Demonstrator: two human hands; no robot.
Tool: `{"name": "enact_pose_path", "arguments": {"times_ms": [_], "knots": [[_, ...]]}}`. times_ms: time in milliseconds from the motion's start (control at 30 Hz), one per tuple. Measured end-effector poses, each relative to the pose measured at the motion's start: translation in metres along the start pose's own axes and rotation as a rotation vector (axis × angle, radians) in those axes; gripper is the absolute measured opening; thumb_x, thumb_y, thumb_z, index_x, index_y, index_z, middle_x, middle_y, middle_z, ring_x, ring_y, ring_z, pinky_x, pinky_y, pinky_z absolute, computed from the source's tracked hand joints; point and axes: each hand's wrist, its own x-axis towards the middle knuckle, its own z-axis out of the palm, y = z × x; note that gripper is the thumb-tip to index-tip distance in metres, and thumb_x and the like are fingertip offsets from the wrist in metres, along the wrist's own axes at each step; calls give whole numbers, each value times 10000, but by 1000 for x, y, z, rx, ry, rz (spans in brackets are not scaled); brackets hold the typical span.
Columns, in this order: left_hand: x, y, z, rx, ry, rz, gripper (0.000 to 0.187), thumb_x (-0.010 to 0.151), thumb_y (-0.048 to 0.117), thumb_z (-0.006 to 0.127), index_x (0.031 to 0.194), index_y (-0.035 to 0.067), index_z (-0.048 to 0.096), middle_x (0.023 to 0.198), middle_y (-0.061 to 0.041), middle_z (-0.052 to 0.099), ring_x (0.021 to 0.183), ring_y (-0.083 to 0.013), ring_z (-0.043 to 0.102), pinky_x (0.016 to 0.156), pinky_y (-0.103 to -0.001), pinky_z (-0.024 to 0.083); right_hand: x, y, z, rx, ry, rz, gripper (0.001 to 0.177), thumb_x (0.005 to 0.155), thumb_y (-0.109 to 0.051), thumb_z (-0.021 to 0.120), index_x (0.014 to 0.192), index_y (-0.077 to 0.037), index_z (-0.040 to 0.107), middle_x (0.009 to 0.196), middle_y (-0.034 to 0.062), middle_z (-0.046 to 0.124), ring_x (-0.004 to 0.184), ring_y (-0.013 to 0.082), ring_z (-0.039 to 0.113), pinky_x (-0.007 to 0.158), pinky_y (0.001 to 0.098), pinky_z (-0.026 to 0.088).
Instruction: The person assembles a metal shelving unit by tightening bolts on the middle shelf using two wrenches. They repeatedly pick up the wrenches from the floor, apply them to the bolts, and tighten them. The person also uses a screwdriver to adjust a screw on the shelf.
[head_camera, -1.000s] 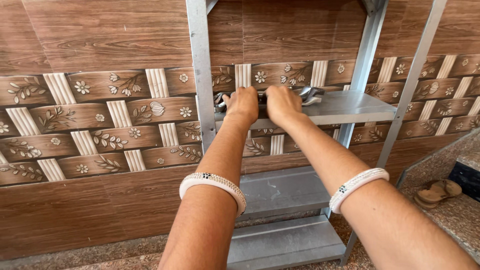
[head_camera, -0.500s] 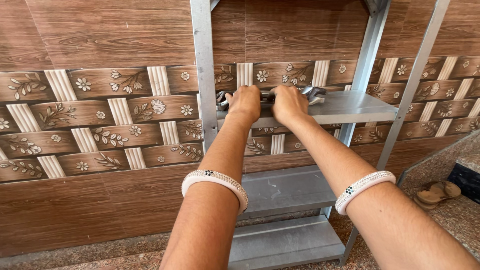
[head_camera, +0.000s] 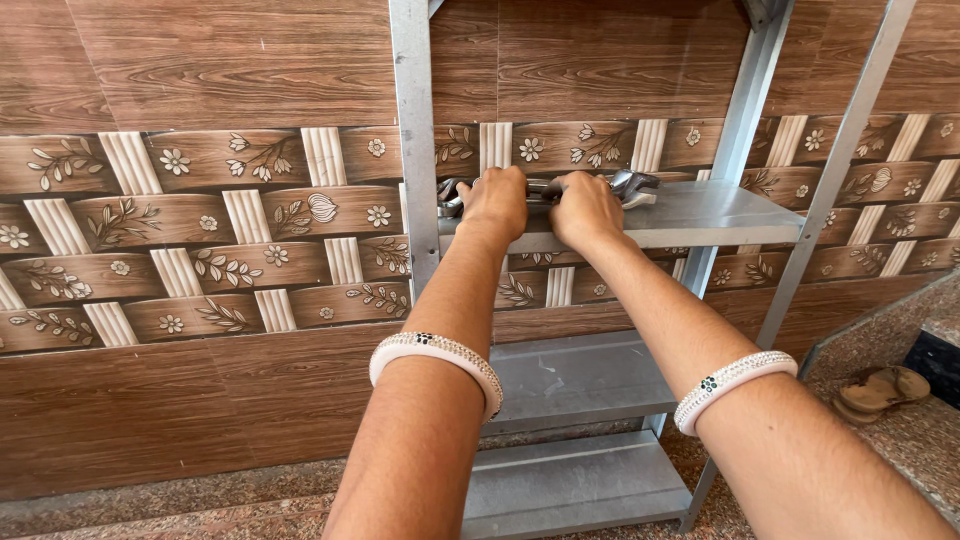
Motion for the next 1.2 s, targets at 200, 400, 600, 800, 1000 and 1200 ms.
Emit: {"name": "enact_pose_path", "arguments": {"times_ms": [200, 400, 600, 800, 1000, 1200], "knots": [[-5, 2, -6, 8, -41, -1, 263, 901, 82, 697, 1163, 107, 705, 1284, -129, 663, 1239, -324, 618, 1173, -613, 302, 3, 3, 2, 24, 23, -29, 384, 882, -24, 642, 1145, -263, 789, 1126, 72, 757, 1038, 266, 705, 943, 424, 553], [-6, 2, -4, 58, -5, 7, 270, 889, 32, 697, 1150, 94, 723, 1262, -140, 692, 1230, -327, 641, 1170, -624, 335, 2, -2, 2, 69, -32, 7, 420, 900, 28, 611, 1190, -240, 754, 1076, 48, 768, 926, 224, 739, 833, 407, 588], [-3, -1, 3, 53, 46, -3, 304, 859, 37, 721, 1156, 95, 701, 1263, -134, 671, 1217, -331, 632, 1147, -629, 339, -5, -6, -5, 120, 22, -40, 422, 877, 31, 624, 1195, -211, 759, 1085, 112, 763, 976, 276, 737, 894, 422, 572], [-4, 0, -2, 87, 38, 9, 297, 872, 64, 717, 1167, 98, 692, 1265, -133, 667, 1226, -325, 620, 1149, -648, 313, -8, -6, -9, 122, 26, -72, 396, 893, 20, 614, 1183, -197, 774, 1089, 148, 765, 964, 303, 738, 899, 435, 572], [-14, 9, -16, 109, -31, 6, 242, 904, 132, 714, 1143, 94, 719, 1252, -141, 696, 1232, -322, 638, 1182, -644, 314, -10, 6, -13, 123, 31, -201, 496, 836, 76, 601, 1260, -144, 732, 1036, 206, 769, 944, 317, 755, 932, 434, 580], [-40, 18, -32, 140, 33, 162, 289, 902, 240, 725, 1139, 75, 720, 1257, -186, 667, 1262, -360, 595, 1187, -626, 297, -26, 18, -24, -28, 171, -333, 400, 833, -18, 700, 1227, -81, 724, 1167, 185, 721, 1093, 357, 629, 975, 471, 511]]}}
